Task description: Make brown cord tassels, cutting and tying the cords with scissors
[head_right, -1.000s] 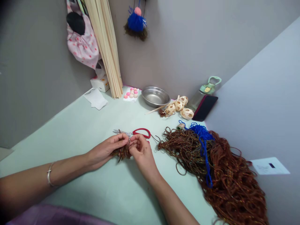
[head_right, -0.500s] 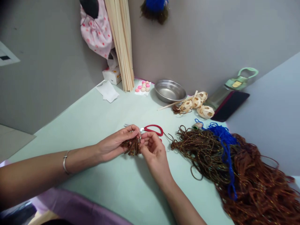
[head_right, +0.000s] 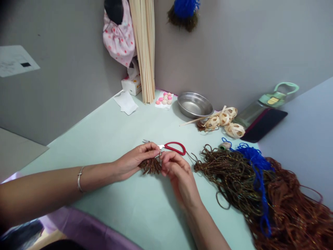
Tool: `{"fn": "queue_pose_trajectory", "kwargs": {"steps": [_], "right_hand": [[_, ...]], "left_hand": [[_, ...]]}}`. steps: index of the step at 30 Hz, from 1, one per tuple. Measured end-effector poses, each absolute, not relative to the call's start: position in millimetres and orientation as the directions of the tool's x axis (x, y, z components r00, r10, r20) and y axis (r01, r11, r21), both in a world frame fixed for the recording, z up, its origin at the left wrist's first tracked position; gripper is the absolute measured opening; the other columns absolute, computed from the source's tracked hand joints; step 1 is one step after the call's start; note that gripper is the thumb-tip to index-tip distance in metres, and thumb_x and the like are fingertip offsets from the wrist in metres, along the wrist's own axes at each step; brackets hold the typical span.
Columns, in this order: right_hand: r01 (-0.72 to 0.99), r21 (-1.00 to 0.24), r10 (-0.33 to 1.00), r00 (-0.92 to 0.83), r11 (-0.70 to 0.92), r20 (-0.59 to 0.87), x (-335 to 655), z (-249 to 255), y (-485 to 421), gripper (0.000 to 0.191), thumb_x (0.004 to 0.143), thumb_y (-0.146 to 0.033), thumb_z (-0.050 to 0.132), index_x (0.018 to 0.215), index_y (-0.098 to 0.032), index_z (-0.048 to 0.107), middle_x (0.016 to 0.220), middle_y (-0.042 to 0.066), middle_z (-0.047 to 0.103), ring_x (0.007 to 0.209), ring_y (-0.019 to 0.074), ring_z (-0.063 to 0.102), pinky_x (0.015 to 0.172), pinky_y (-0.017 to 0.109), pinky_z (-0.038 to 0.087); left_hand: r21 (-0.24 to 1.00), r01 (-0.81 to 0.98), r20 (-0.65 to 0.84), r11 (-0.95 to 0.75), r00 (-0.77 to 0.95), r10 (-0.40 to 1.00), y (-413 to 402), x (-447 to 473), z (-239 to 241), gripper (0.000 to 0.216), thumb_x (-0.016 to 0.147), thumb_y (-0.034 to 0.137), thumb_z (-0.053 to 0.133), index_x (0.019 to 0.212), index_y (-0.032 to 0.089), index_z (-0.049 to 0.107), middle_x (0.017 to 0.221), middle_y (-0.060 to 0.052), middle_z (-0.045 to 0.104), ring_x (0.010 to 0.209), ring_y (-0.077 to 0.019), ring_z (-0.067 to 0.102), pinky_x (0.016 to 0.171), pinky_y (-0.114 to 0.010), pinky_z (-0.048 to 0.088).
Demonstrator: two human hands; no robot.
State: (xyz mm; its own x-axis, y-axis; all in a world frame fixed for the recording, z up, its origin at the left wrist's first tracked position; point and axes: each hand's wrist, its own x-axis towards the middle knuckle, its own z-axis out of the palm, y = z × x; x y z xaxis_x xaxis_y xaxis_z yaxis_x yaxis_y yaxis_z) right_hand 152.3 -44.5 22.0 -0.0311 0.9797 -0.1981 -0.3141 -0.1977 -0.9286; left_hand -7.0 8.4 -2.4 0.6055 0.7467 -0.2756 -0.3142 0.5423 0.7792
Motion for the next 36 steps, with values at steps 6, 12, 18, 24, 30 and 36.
{"fn": "queue_pose_trajectory", "kwargs": {"steps": [6,12,18,24,30,36], "right_hand": [[-0.124,-0.982,0.985,0.079,-0.144,-0.155,158,19,-43,0.018,0.088,-0.039,0.064,0.087,-0.021,0.063,0.074,0.001,0.057,0.059,0.0132,0.043,0.053,0.025,0.034],[0.118,-0.987,0.99,-0.073,-0.109,-0.118,159,14,-45,0.027,0.09,-0.042,0.064,0.077,-0.019,0.059,0.062,-0.004,0.048,0.059,0.0119,0.04,0.057,0.025,0.032],[0.137,-0.988,0.997,0.006,-0.076,-0.075,158,15,-45,0.02,0.087,-0.035,0.068,0.077,-0.02,0.059,0.066,-0.003,0.051,0.059,0.0121,0.044,0.056,0.025,0.035],[0.179,-0.984,0.986,0.165,0.002,0.032,156,22,-48,0.016,0.085,-0.032,0.071,0.079,-0.019,0.063,0.065,-0.001,0.059,0.059,0.0129,0.05,0.056,0.025,0.038],[0.162,-0.987,0.99,0.139,-0.001,0.022,165,27,-48,0.019,0.093,-0.039,0.061,0.089,-0.021,0.062,0.067,-0.002,0.058,0.061,0.013,0.05,0.064,0.026,0.041],[0.266,-0.963,0.98,-0.174,-0.043,-0.092,169,28,-44,0.026,0.093,-0.042,0.059,0.079,-0.02,0.06,0.067,-0.002,0.051,0.063,0.0129,0.045,0.059,0.025,0.036]], "left_hand": [[0.836,-0.267,-0.248,0.479,0.595,0.765,5,-6,3,0.024,0.081,0.037,0.072,0.084,0.017,0.059,0.079,0.001,0.057,0.071,-0.0093,0.053,0.067,-0.022,0.038],[0.847,-0.256,-0.224,0.466,0.622,0.75,3,-7,3,0.021,0.084,0.037,0.069,0.085,0.018,0.058,0.08,0.001,0.057,0.074,-0.0099,0.054,0.069,-0.022,0.04],[0.827,-0.26,-0.211,0.498,0.678,0.704,5,-8,3,0.023,0.084,0.038,0.068,0.085,0.018,0.058,0.079,0.001,0.055,0.072,-0.0092,0.051,0.067,-0.021,0.038],[0.869,-0.187,-0.208,0.458,0.703,0.68,4,-6,0,0.027,0.079,0.038,0.074,0.088,0.017,0.058,0.078,0.001,0.055,0.07,-0.0098,0.047,0.061,-0.021,0.036],[0.86,-0.233,-0.16,0.454,0.722,0.674,5,-5,3,0.028,0.08,0.04,0.073,0.086,0.016,0.061,0.083,-0.001,0.062,0.074,-0.01,0.055,0.07,-0.022,0.041],[0.849,-0.289,-0.154,0.442,0.666,0.73,9,-8,7,0.028,0.081,0.042,0.072,0.088,0.017,0.06,0.079,0.0,0.06,0.071,-0.0096,0.055,0.068,-0.022,0.041]]}}
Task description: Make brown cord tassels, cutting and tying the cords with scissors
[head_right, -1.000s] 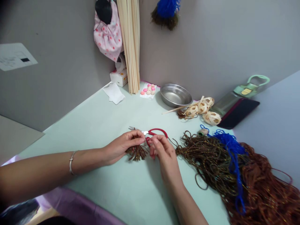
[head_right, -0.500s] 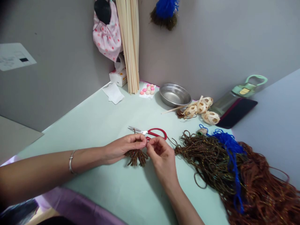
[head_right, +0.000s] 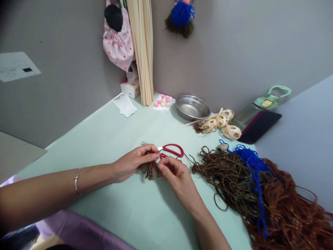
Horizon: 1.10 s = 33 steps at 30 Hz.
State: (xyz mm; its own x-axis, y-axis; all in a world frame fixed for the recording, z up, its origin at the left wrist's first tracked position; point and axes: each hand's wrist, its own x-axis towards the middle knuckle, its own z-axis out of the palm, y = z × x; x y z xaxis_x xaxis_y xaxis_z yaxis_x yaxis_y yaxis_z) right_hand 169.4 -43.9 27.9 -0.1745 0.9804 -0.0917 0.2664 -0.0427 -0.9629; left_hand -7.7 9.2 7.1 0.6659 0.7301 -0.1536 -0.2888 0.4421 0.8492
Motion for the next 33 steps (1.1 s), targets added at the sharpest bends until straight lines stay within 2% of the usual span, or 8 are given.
{"fn": "queue_pose_trajectory", "kwargs": {"steps": [7,10,14,17,20,24,27,33], "right_hand": [[0.222,-0.974,0.999,0.002,-0.042,-0.043,167,28,-46,0.025,0.09,-0.042,0.064,0.08,-0.019,0.062,0.065,-0.002,0.052,0.06,0.012,0.043,0.056,0.024,0.036],[0.194,-0.981,1.0,0.007,-0.018,-0.017,165,26,-47,0.024,0.091,-0.04,0.064,0.079,-0.019,0.062,0.067,-0.002,0.054,0.061,0.0121,0.045,0.057,0.024,0.036],[0.111,-0.993,0.999,0.014,-0.042,-0.041,164,23,-45,0.02,0.088,-0.039,0.068,0.086,-0.02,0.061,0.072,-0.002,0.056,0.062,0.0117,0.047,0.057,0.023,0.039],[0.094,-0.991,0.991,-0.088,-0.092,-0.1,163,21,-43,0.022,0.085,-0.039,0.071,0.086,-0.019,0.06,0.074,-0.001,0.056,0.063,0.0119,0.048,0.057,0.024,0.039],[0.162,-0.981,0.972,-0.189,-0.106,-0.136,164,21,-43,0.026,0.089,-0.042,0.065,0.081,-0.018,0.058,0.068,-0.002,0.052,0.06,0.0114,0.043,0.056,0.024,0.035],[0.253,-0.965,0.987,-0.129,-0.061,-0.096,167,24,-44,0.028,0.095,-0.045,0.055,0.085,-0.019,0.055,0.066,-0.004,0.047,0.059,0.0115,0.04,0.055,0.024,0.033],[0.272,-0.962,0.991,-0.113,-0.041,-0.074,167,26,-43,0.031,0.093,-0.046,0.058,0.077,-0.019,0.054,0.063,-0.005,0.043,0.057,0.0111,0.037,0.054,0.024,0.031],[0.136,-0.987,0.995,-0.049,-0.083,-0.09,165,24,-42,0.026,0.086,-0.041,0.069,0.078,-0.018,0.062,0.065,-0.002,0.054,0.06,0.0121,0.045,0.057,0.024,0.037]], "left_hand": [[0.908,-0.192,-0.16,0.372,0.662,0.732,11,-10,-3,0.027,0.079,0.039,0.073,0.09,0.017,0.061,0.081,0.0,0.055,0.066,-0.0076,0.047,0.061,-0.021,0.036],[0.916,-0.123,-0.196,0.381,0.691,0.695,10,-9,-7,0.026,0.081,0.039,0.071,0.092,0.018,0.061,0.08,0.0,0.056,0.067,-0.0087,0.049,0.061,-0.022,0.036],[0.91,-0.145,-0.19,0.388,0.685,0.703,9,-9,-5,0.024,0.083,0.039,0.069,0.089,0.018,0.06,0.079,0.001,0.056,0.067,-0.0083,0.049,0.064,-0.022,0.037],[0.879,-0.199,-0.207,0.434,0.66,0.722,9,-9,2,0.022,0.086,0.038,0.066,0.088,0.018,0.057,0.081,0.001,0.055,0.066,-0.0068,0.048,0.064,-0.021,0.037],[0.859,-0.236,-0.217,0.454,0.635,0.741,9,-10,6,0.022,0.088,0.038,0.064,0.088,0.018,0.054,0.081,0.002,0.054,0.066,-0.0066,0.048,0.063,-0.02,0.037],[0.908,-0.194,-0.174,0.373,0.633,0.754,8,-9,5,0.025,0.085,0.04,0.067,0.088,0.018,0.055,0.074,0.003,0.051,0.062,-0.0069,0.046,0.058,-0.021,0.034],[0.936,-0.144,-0.146,0.321,0.67,0.728,6,-8,2,0.03,0.081,0.042,0.07,0.088,0.017,0.055,0.068,0.004,0.05,0.059,-0.0078,0.045,0.055,-0.022,0.032],[0.928,-0.159,-0.141,0.338,0.69,0.71,7,-8,-2,0.03,0.078,0.037,0.073,0.092,0.018,0.055,0.08,-0.001,0.059,0.069,-0.0106,0.053,0.064,-0.024,0.037]]}}
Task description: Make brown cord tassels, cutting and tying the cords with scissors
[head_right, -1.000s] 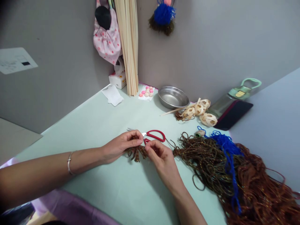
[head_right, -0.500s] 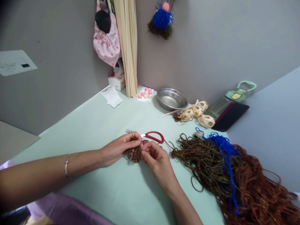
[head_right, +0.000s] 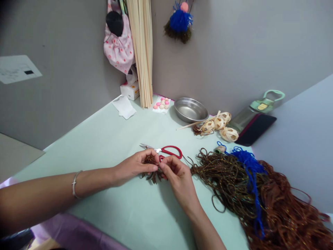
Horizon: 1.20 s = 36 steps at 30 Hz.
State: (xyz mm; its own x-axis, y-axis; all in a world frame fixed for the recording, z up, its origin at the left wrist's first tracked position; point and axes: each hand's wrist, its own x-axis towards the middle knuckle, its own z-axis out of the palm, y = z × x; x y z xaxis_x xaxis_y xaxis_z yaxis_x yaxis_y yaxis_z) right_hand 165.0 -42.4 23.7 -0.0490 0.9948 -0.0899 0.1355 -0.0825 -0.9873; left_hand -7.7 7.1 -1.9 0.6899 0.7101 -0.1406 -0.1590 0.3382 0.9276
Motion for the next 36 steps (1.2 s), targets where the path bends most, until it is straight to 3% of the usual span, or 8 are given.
{"fn": "queue_pose_trajectory", "kwargs": {"steps": [7,19,24,30,36], "right_hand": [[0.065,-0.995,0.997,0.038,-0.072,-0.07,164,25,-45,0.014,0.082,-0.033,0.074,0.085,-0.021,0.067,0.081,0.001,0.065,0.074,0.015,0.056,0.067,0.026,0.044],[0.112,-0.991,0.997,0.043,-0.07,-0.066,154,28,-48,0.018,0.081,-0.027,0.071,0.094,-0.021,0.061,0.084,0.0,0.062,0.074,0.0139,0.056,0.065,0.024,0.045],[0.083,-0.994,0.997,0.041,-0.071,-0.067,155,26,-47,0.018,0.079,-0.026,0.071,0.093,-0.021,0.061,0.084,0.0,0.061,0.071,0.0132,0.055,0.061,0.023,0.044],[0.052,-0.996,0.994,0.082,-0.074,-0.07,154,27,-47,0.02,0.078,-0.029,0.074,0.092,-0.022,0.061,0.084,0.002,0.063,0.076,0.0157,0.058,0.065,0.025,0.048],[0.036,-0.996,0.995,0.056,-0.079,-0.077,156,22,-46,0.024,0.077,-0.033,0.076,0.092,-0.021,0.062,0.084,0.002,0.061,0.074,0.0158,0.056,0.064,0.026,0.047]], "left_hand": [[0.914,-0.16,-0.167,0.374,0.692,0.703,8,-8,1,0.027,0.077,0.033,0.073,0.091,0.017,0.056,0.082,0.001,0.056,0.065,-0.0083,0.05,0.062,-0.022,0.037],[0.926,-0.076,-0.215,0.369,0.697,0.684,7,-7,1,0.021,0.079,0.034,0.067,0.081,0.017,0.056,0.063,0.003,0.052,0.057,-0.0092,0.048,0.056,-0.022,0.033],[0.903,-0.166,-0.215,0.396,0.625,0.751,7,-6,2,0.02,0.082,0.035,0.064,0.082,0.017,0.056,0.071,0.002,0.053,0.061,-0.0084,0.049,0.059,-0.022,0.034],[0.895,-0.156,-0.205,0.419,0.688,0.696,6,-6,0,0.031,0.077,0.04,0.074,0.087,0.017,0.056,0.075,0.002,0.055,0.062,-0.0079,0.049,0.058,-0.02,0.034],[0.838,-0.289,-0.185,0.462,0.646,0.74,6,-8,7,0.026,0.085,0.041,0.068,0.088,0.019,0.055,0.082,0.001,0.058,0.071,-0.0089,0.054,0.067,-0.021,0.041]]}}
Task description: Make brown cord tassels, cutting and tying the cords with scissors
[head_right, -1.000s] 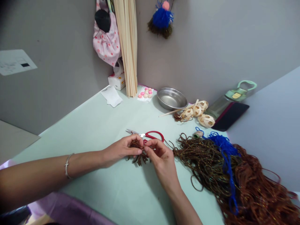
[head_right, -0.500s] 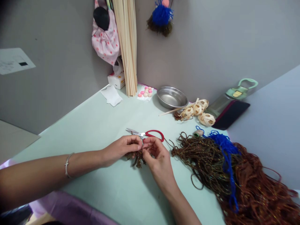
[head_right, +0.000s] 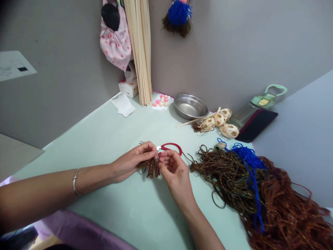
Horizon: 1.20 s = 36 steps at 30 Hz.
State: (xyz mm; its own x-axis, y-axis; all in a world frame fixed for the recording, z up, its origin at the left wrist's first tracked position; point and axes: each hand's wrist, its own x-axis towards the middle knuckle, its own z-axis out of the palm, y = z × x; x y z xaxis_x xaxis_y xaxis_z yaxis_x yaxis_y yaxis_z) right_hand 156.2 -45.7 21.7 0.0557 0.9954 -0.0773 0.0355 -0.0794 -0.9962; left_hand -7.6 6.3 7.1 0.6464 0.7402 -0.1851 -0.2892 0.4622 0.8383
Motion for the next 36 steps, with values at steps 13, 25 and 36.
{"fn": "queue_pose_trajectory", "kwargs": {"steps": [13,25,36], "right_hand": [[-0.001,-0.997,0.994,0.071,-0.079,-0.079,155,20,-48,0.02,0.079,-0.028,0.075,0.094,-0.021,0.062,0.085,0.001,0.061,0.075,0.0147,0.056,0.065,0.024,0.046],[-0.067,-0.995,0.994,0.083,-0.073,-0.078,155,15,-47,0.02,0.079,-0.027,0.076,0.094,-0.023,0.064,0.087,0.001,0.063,0.08,0.0149,0.058,0.07,0.025,0.048],[-0.012,-0.998,0.993,0.103,-0.055,-0.056,155,16,-48,0.015,0.084,-0.03,0.073,0.094,-0.023,0.064,0.088,0.002,0.062,0.085,0.0164,0.057,0.073,0.025,0.047]], "left_hand": [[0.846,-0.271,-0.167,0.459,0.683,0.711,5,-6,-1,0.026,0.08,0.037,0.075,0.086,0.017,0.059,0.088,-0.002,0.062,0.08,-0.0112,0.057,0.073,-0.021,0.042],[0.841,-0.284,-0.184,0.46,0.65,0.737,6,-6,2,0.026,0.076,0.033,0.078,0.093,0.018,0.064,0.088,-0.001,0.061,0.078,-0.0104,0.056,0.072,-0.021,0.041],[0.861,-0.239,-0.209,0.449,0.639,0.74,6,-6,0,0.026,0.083,0.039,0.07,0.084,0.017,0.056,0.08,0.001,0.053,0.072,-0.0091,0.049,0.069,-0.022,0.038]]}}
